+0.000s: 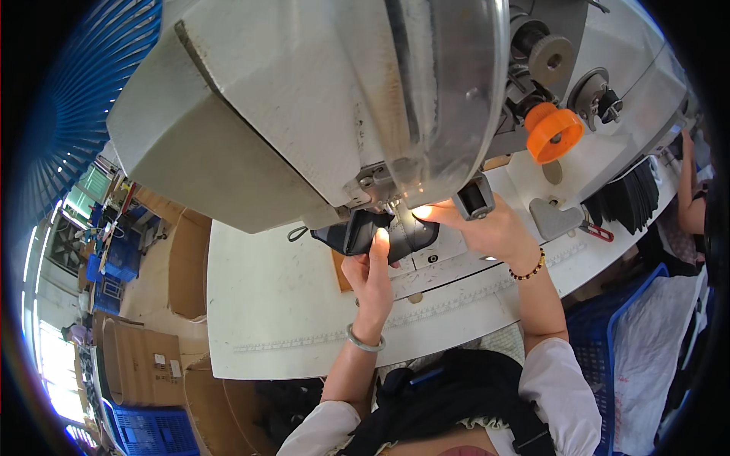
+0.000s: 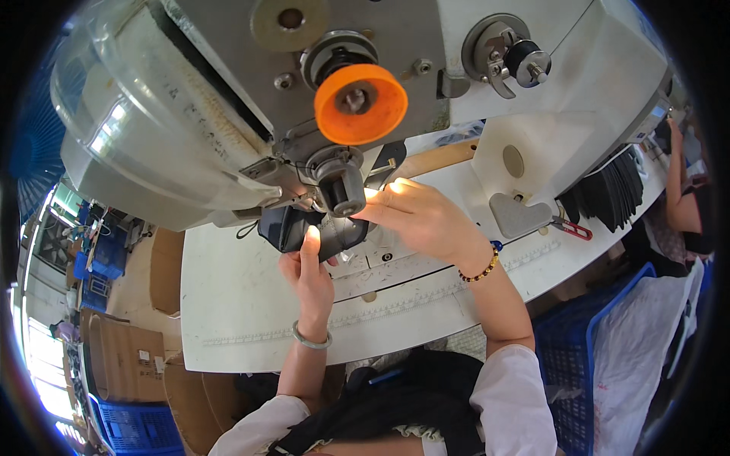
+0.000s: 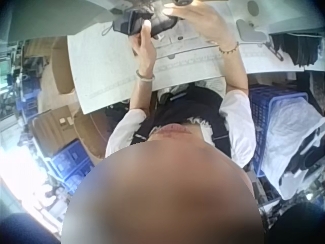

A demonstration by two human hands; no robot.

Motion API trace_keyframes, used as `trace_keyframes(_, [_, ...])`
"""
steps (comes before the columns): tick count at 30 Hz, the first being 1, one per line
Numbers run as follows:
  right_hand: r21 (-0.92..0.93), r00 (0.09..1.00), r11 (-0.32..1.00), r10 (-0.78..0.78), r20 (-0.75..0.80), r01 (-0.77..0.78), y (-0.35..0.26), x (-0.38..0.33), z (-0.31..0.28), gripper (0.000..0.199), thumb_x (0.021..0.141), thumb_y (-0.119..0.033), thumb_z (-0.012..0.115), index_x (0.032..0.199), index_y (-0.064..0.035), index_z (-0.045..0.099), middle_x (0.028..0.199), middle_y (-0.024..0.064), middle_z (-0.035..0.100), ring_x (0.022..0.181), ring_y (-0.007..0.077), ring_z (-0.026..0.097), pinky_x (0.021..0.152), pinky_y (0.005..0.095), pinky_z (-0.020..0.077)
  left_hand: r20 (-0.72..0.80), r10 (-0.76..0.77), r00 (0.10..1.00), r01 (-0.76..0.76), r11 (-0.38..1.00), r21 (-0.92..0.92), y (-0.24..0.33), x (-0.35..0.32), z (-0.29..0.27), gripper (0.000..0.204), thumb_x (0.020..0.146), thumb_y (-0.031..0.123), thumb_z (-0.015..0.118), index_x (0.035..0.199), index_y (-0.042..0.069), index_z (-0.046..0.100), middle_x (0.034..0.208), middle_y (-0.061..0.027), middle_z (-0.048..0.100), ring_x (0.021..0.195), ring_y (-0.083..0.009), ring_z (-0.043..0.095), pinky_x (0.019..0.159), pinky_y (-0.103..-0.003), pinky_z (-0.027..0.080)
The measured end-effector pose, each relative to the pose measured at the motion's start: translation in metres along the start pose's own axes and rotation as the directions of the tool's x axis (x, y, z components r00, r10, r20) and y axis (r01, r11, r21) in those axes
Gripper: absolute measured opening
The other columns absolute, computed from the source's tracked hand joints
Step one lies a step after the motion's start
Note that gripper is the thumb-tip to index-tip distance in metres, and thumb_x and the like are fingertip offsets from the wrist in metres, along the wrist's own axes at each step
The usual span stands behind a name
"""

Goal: Stitch shoe upper components together using an industrial sewing machine.

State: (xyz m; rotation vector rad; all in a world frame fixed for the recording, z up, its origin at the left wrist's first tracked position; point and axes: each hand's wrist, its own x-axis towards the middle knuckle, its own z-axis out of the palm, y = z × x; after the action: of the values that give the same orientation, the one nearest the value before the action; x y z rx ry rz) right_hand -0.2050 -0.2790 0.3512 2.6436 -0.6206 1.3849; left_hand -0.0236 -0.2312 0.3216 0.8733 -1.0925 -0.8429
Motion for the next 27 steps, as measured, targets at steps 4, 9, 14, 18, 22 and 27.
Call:
trace_keyframes(4, [-0.029,1.0,0.999,0.015,0.02,-0.015,0.0,0.0,-0.002,0.032,0.061,0.002,0.055,0.092,-0.0048,0.061,0.089,0.0049,0.059,0.067,0.0211,0.052,0.059,0.0299,0.043,-0.007,-0.023,1.0,0.023,1.0,0.017,0.0,0.0,0.0,0.016,0.086,0.015,0.052,0.08,0.001,0.057,0.064,0.0016,0.052,0.052,-0.0034,0.044,0.046,-0.019,0.037])
trace_keyframes(9, [-0.015,0.999,1.0,-0.009,-0.047,0.008,-0.001,0.001,-0.001,0.031,0.063,0.002,0.055,0.092,-0.006,0.061,0.095,0.0056,0.059,0.066,0.0208,0.052,0.059,0.0294,0.0435,0.012,-0.009,1.0,0.008,0.999,0.045,-0.001,-0.001,-0.001,0.016,0.086,0.015,0.052,0.08,0.001,0.056,0.064,0.0017,0.052,0.052,-0.0034,0.044,0.046,-0.018,0.038])
trace_keyframes(14, [0.016,0.999,0.999,0.031,-0.045,-0.03,-0.003,0.002,-0.001,0.03,0.064,0.004,0.054,0.092,-0.0063,0.06,0.098,0.0054,0.059,0.068,0.0208,0.053,0.061,0.03,0.0445,0.013,-0.009,1.0,0.009,1.0,0.004,-0.002,-0.001,-0.001,0.016,0.086,0.016,0.052,0.079,0.002,0.057,0.065,0.0013,0.053,0.052,-0.0036,0.045,0.046,-0.019,0.038])
trace_keyframes(18, [-0.051,1.0,0.999,0.012,-0.02,-0.013,-0.005,0.001,-0.005,0.029,0.064,0.003,0.054,0.092,-0.0059,0.058,0.098,0.0055,0.059,0.07,0.0207,0.053,0.062,0.0302,0.045,-0.051,-0.002,0.999,0.0,0.999,-0.036,-0.003,0.0,0.002,0.022,0.085,0.016,0.052,0.071,0.0,0.056,0.061,-0.0035,0.054,0.047,-0.0072,0.045,0.043,-0.021,0.034])
trace_keyframes(22, [-0.054,1.0,0.999,-0.009,-0.012,0.009,-0.006,0.004,-0.004,0.028,0.064,0.003,0.054,0.091,-0.0055,0.058,0.093,0.0052,0.059,0.069,0.021,0.053,0.061,0.0298,0.0445,0.011,0.025,1.0,-0.025,1.0,-0.016,-0.001,0.002,0.0,0.016,0.085,0.017,0.054,0.079,0.003,0.058,0.063,0.0027,0.052,0.051,-0.003,0.043,0.045,-0.019,0.037])
trace_keyframes(27, [-0.131,1.0,0.991,0.014,0.009,-0.013,-0.01,0.009,-0.007,0.021,0.062,-0.001,0.057,0.082,-0.0054,0.059,0.082,0.0024,0.056,0.072,0.0182,0.052,0.067,0.0304,0.0425,-0.011,-0.033,0.999,0.032,0.997,-0.07,0.002,0.003,0.0,0.015,0.085,0.016,0.055,0.076,0.004,0.058,0.061,0.0046,0.05,0.05,-0.002,0.041,0.044,-0.019,0.035])
